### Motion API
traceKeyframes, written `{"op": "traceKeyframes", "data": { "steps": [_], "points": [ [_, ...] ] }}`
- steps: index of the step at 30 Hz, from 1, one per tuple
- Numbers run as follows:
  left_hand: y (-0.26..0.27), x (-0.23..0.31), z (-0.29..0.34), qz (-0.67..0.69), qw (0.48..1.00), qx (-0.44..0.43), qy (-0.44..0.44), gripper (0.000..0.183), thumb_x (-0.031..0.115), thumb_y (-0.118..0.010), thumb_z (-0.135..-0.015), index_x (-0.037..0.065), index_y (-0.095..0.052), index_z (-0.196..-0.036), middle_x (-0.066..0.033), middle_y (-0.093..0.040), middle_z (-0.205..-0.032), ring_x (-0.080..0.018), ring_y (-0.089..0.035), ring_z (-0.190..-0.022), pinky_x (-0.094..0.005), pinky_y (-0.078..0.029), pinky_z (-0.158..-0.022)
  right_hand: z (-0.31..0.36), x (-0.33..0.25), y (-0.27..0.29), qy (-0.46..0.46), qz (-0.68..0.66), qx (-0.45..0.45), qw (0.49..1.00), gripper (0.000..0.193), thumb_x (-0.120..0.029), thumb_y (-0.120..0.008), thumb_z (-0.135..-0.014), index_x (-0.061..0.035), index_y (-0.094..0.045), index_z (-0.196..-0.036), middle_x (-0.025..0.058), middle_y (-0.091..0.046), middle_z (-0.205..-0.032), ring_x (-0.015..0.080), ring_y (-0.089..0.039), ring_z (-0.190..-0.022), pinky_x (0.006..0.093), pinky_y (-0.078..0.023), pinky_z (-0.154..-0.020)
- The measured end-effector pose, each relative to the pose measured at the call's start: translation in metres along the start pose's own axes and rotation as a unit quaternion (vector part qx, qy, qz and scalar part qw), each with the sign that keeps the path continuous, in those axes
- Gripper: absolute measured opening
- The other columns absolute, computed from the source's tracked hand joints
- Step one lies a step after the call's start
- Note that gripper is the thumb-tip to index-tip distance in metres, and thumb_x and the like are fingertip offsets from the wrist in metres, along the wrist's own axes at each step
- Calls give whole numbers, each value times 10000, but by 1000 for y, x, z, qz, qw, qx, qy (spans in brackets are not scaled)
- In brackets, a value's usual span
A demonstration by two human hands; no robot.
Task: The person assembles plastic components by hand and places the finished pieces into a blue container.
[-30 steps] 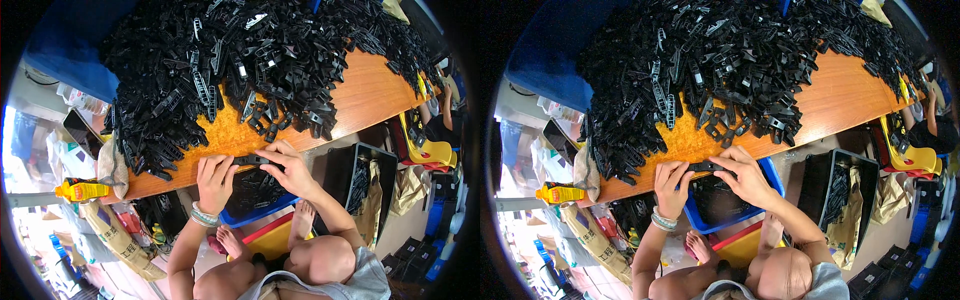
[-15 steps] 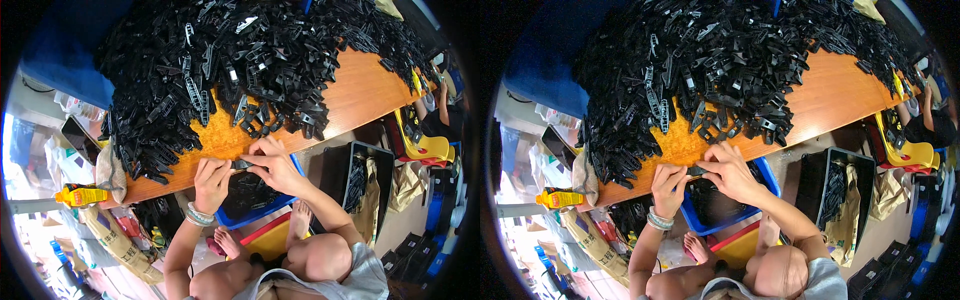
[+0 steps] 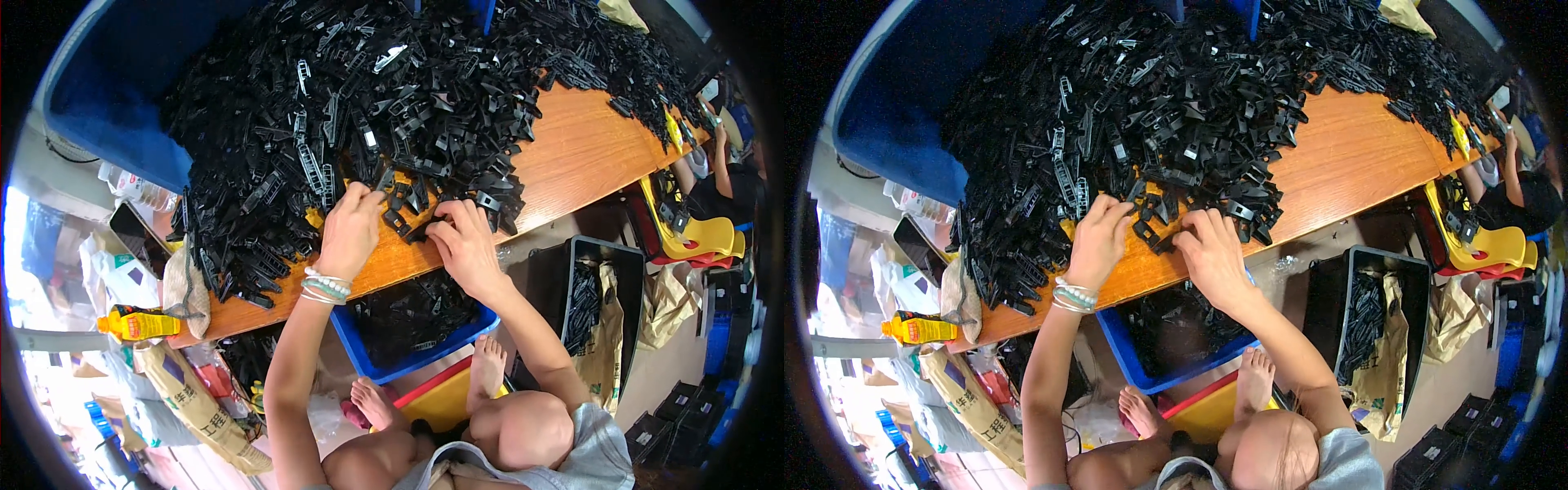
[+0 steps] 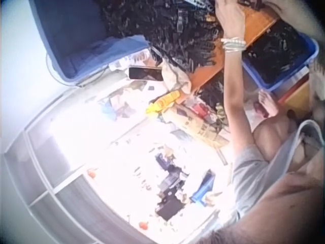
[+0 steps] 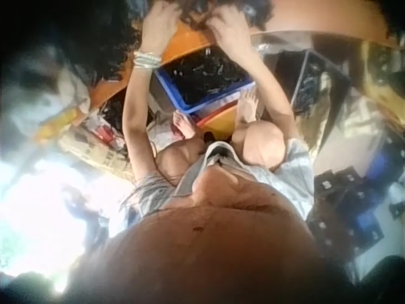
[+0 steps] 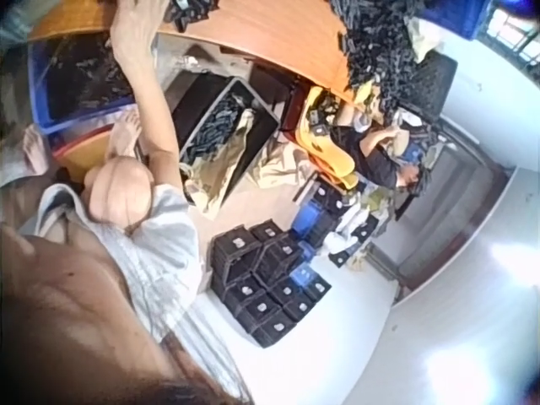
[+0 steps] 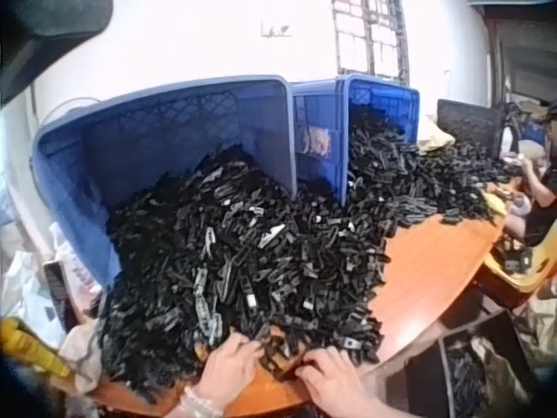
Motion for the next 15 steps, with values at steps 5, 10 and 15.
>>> {"op": "traceKeyframes", "data": {
  "steps": [5,10,15],
  "points": [
    [28,-2,33,139,973,149,107,139,-34,-652,-847,-27,-680,-983,-116,-619,-942,-214,-621,-801,-281,-495,-721,2,-7,4,15,-29,12,999,193,-31,-728,-741,-49,-627,-904,83,-561,-1100,283,-522,-949,386,-402,-765],
    [30,-6,75,305,931,33,195,169,-37,-627,-866,-1,-698,-1015,-87,-610,-932,-157,-591,-782,-245,-471,-700,2,1,-3,8,-17,42,999,241,-83,-737,-747,-54,-606,-947,88,-557,-1100,309,-508,-975,414,-394,-789],
    [36,6,82,159,977,-14,140,167,4,-699,-816,-22,-684,-981,-105,-573,-949,-228,-561,-795,-314,-460,-694,7,3,-6,-155,-367,119,909,129,-8,-599,-914,-12,-599,-1043,88,-577,-975,120,-507,-661,240,-420,-609]
  ]
}}
Point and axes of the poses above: each hand's wrist, its own z-axis away from the middle knuckle, its own y-axis out of the back of the hand, x = y × z, the point moved 6 cm from there along -z, towards the middle knuckle
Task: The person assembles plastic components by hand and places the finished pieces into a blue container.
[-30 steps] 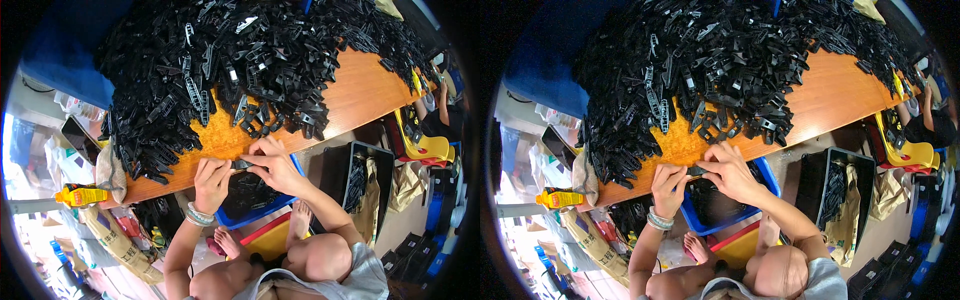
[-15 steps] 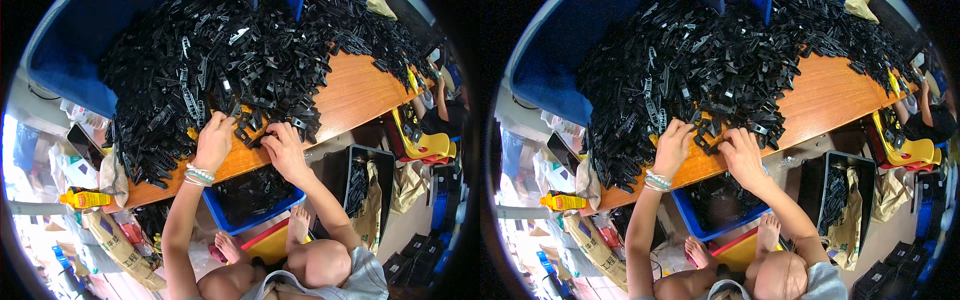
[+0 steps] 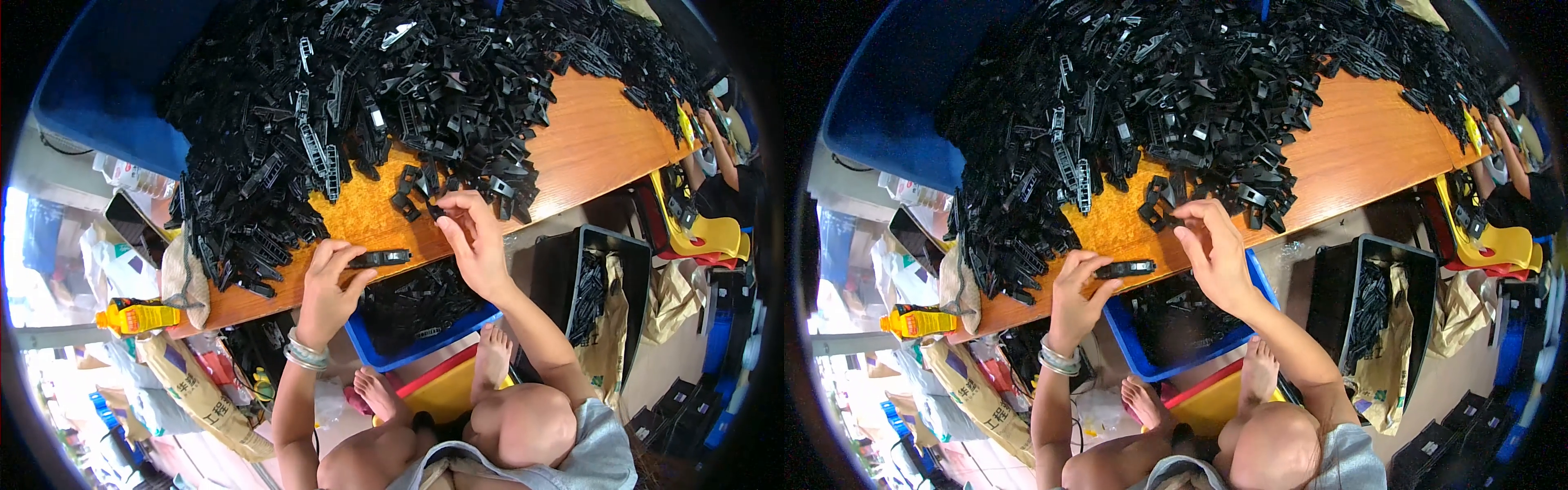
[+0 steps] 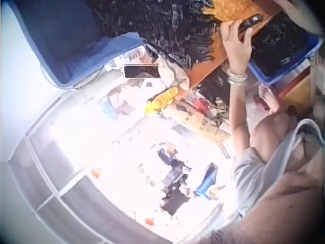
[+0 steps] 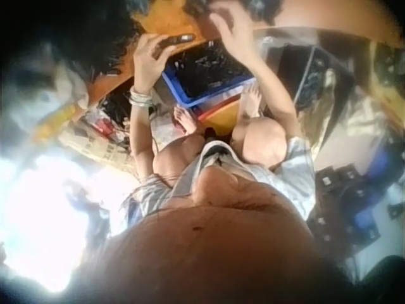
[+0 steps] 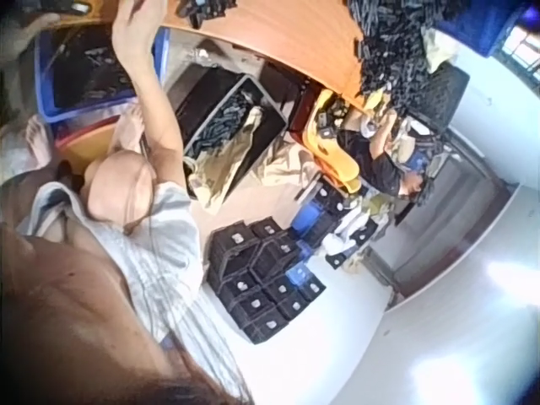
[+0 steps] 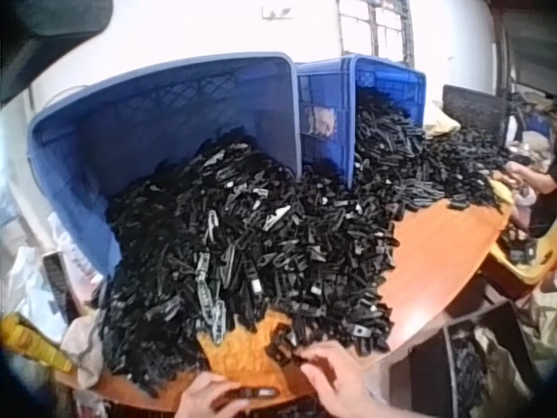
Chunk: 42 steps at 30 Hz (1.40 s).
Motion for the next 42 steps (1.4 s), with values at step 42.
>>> {"op": "traceKeyframes", "data": {
  "steps": [42],
  "points": [
    [0,8,-39,-92,990,60,-85,372,208,-789,-770,-18,-654,-1033,-137,-582,-944,-306,-592,-905,-395,-502,-756,-16,-19,-22,92,188,-212,955,218,-172,-768,-762,-38,-711,-924,79,-598,-937,275,-570,-872,380,-444,-786]
  ]
}}
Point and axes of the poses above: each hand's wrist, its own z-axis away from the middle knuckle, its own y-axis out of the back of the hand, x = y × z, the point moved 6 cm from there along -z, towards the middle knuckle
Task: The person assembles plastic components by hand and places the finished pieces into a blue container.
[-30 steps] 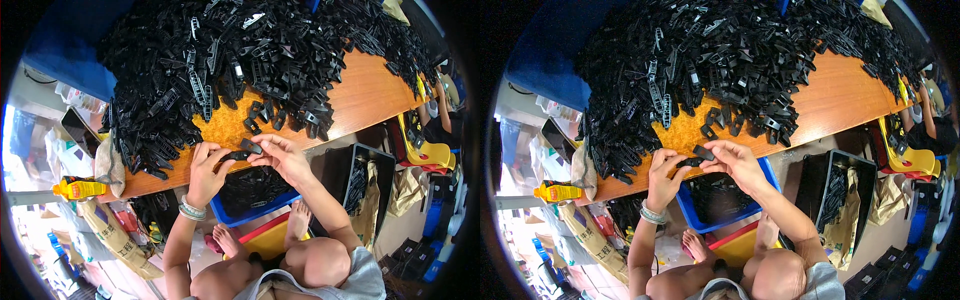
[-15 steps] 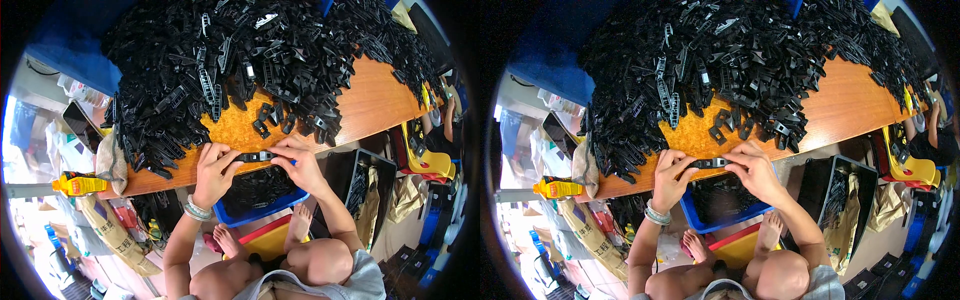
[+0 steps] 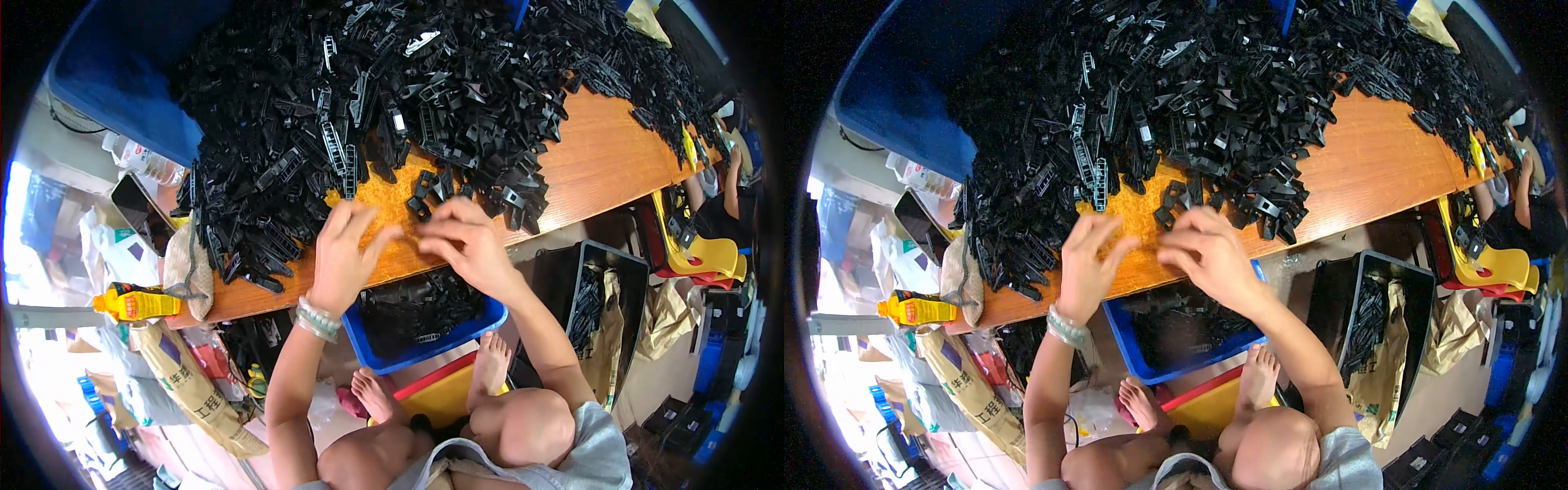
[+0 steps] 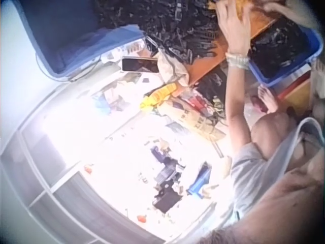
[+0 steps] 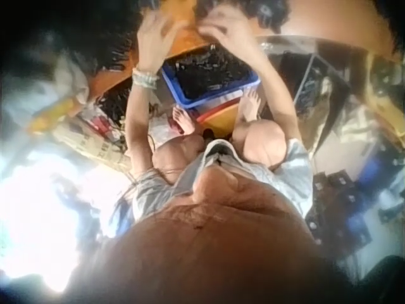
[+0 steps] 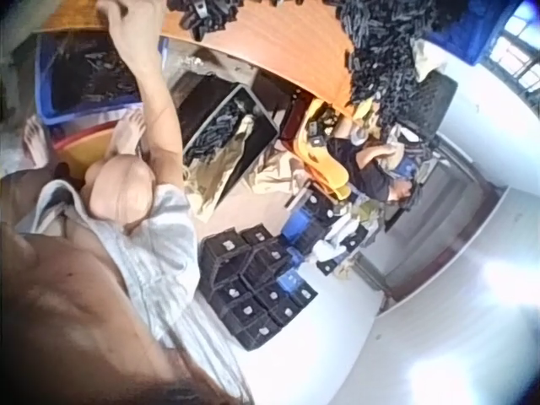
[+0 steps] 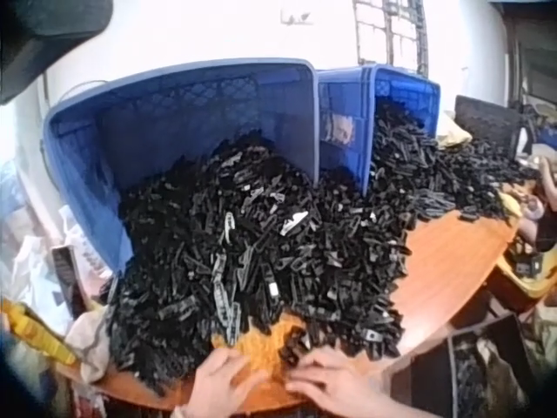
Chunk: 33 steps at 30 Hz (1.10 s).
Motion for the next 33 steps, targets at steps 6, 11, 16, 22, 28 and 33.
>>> {"op": "traceKeyframes", "data": {
  "steps": [6,11,16,22,28,33],
  "points": [
    [-37,3,-65,-223,973,-15,-56,317,78,-686,-802,-18,-536,-1064,-155,-568,-966,-328,-577,-950,-393,-518,-773,-6,-3,-16,21,214,102,971,191,-88,-738,-741,-55,-626,-892,88,-571,-1003,305,-535,-899,401,-427,-767],
    [-43,4,-36,-242,968,-12,-62,321,-6,-615,-742,-20,-537,-1053,-161,-569,-1002,-325,-562,-956,-386,-520,-788,21,6,-2,-183,-95,86,975,232,22,-701,-797,-19,-614,-1009,100,-570,-990,199,-601,-777,316,-488,-634],
    [-28,16,7,-208,973,8,-98,338,-48,-599,-745,-39,-577,-1082,-163,-557,-1109,-334,-553,-995,-388,-514,-816,36,14,-17,-186,-279,89,938,294,-24,-711,-810,-20,-620,-1089,115,-588,-1037,192,-627,-843,326,-518,-700],
    [-13,17,42,-130,983,28,-130,245,-20,-688,-760,-16,-616,-994,-152,-577,-1023,-320,-566,-909,-397,-500,-783,35,3,9,-79,102,62,990,248,-62,-720,-727,-34,-653,-964,100,-585,-932,302,-533,-891,398,-406,-786],
    [-10,1,30,-71,996,59,15,225,24,-687,-809,4,-610,-1019,-145,-587,-951,-312,-577,-865,-393,-491,-760,35,0,9,-69,151,61,984,263,-27,-740,-727,-22,-664,-979,97,-571,-883,307,-524,-849,397,-408,-761],
    [-18,24,49,-184,973,-5,-138,231,79,-703,-811,26,-620,-1020,-155,-574,-1033,-327,-559,-924,-405,-478,-794,42,14,17,-117,70,78,988,225,-36,-750,-740,-17,-699,-958,97,-599,-889,294,-551,-874,389,-449,-766]
  ]
}}
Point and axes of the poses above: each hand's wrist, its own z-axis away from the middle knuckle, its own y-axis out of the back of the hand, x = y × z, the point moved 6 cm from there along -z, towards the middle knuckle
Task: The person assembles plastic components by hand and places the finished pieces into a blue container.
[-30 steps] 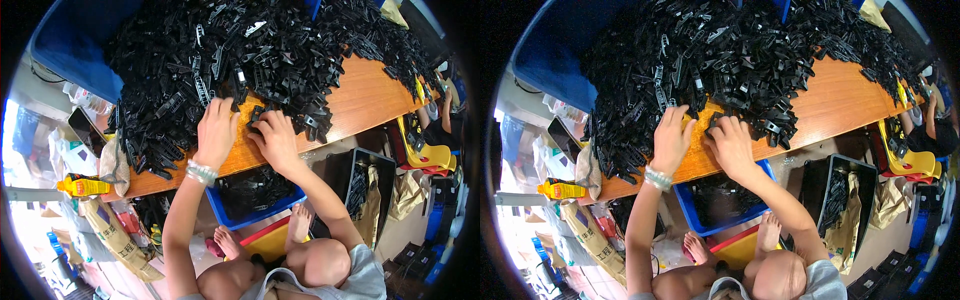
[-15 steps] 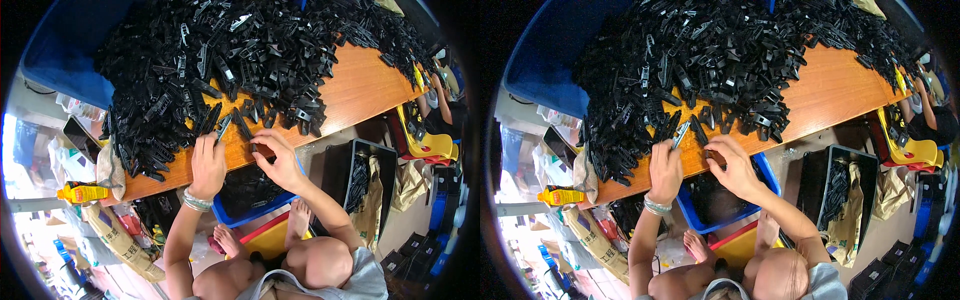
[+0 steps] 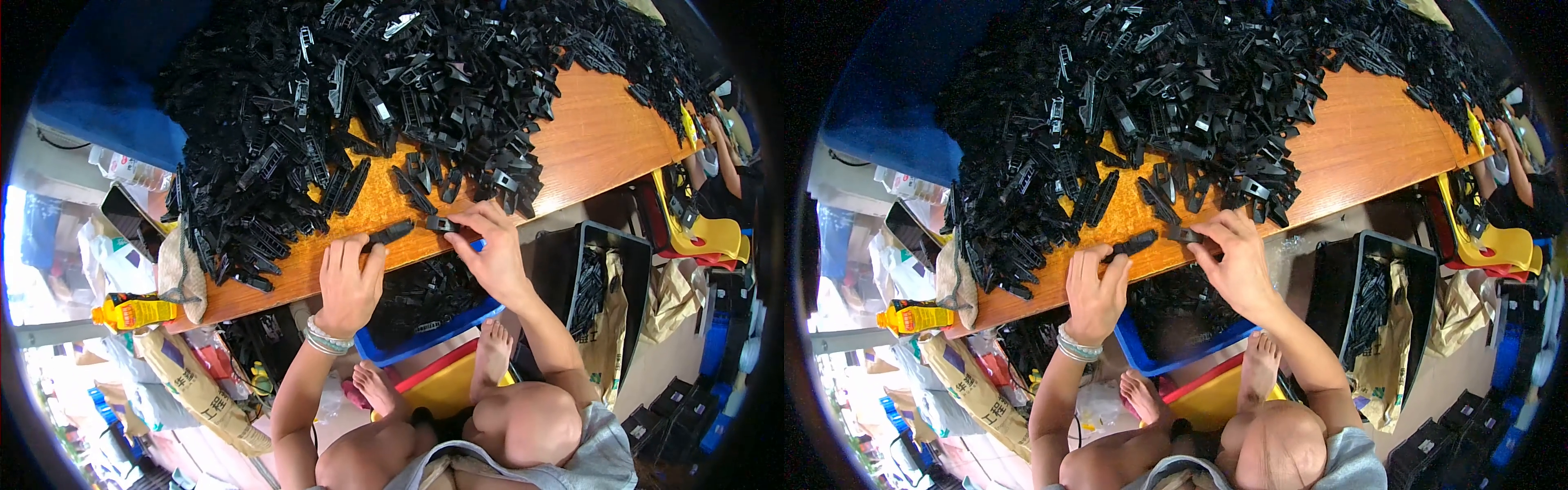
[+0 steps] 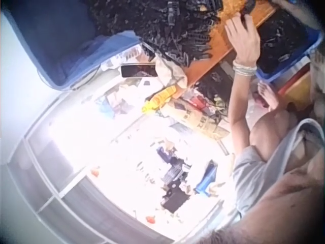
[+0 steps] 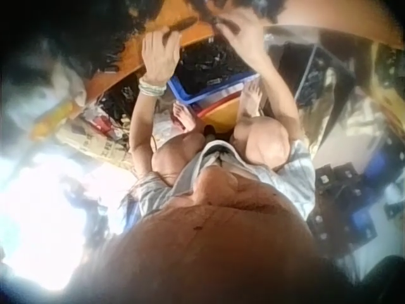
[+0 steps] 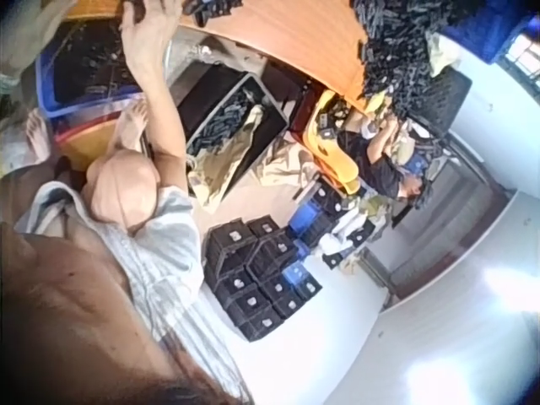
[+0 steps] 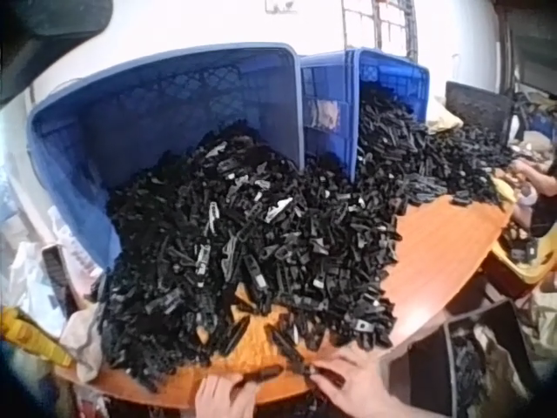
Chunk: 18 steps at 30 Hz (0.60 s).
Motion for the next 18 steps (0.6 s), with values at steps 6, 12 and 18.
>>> {"op": "traceKeyframes", "data": {
  "steps": [6,12,18],
  "points": [
    [11,-21,-8,120,982,57,134,231,17,-764,-732,0,-658,-936,-129,-588,-991,-295,-559,-906,-379,-474,-783,-7,-2,-8,-26,-182,-38,982,250,-26,-765,-755,12,-717,-997,106,-642,-878,258,-595,-820,314,-489,-690],
    [1,-22,-4,217,967,16,128,216,-7,-769,-707,-16,-699,-912,-96,-625,-894,-272,-551,-839,-352,-466,-752,-9,-3,-13,8,-165,-85,983,260,-16,-764,-738,12,-718,-993,89,-634,-872,239,-590,-830,324,-471,-715],
    [-2,-17,-8,225,970,0,90,219,-5,-742,-729,-7,-695,-943,-108,-629,-922,-287,-564,-867,-376,-482,-783,-7,-16,-31,44,-156,-114,980,226,-5,-761,-706,10,-712,-925,90,-577,-894,273,-539,-891,364,-438,-786]
  ]
}}
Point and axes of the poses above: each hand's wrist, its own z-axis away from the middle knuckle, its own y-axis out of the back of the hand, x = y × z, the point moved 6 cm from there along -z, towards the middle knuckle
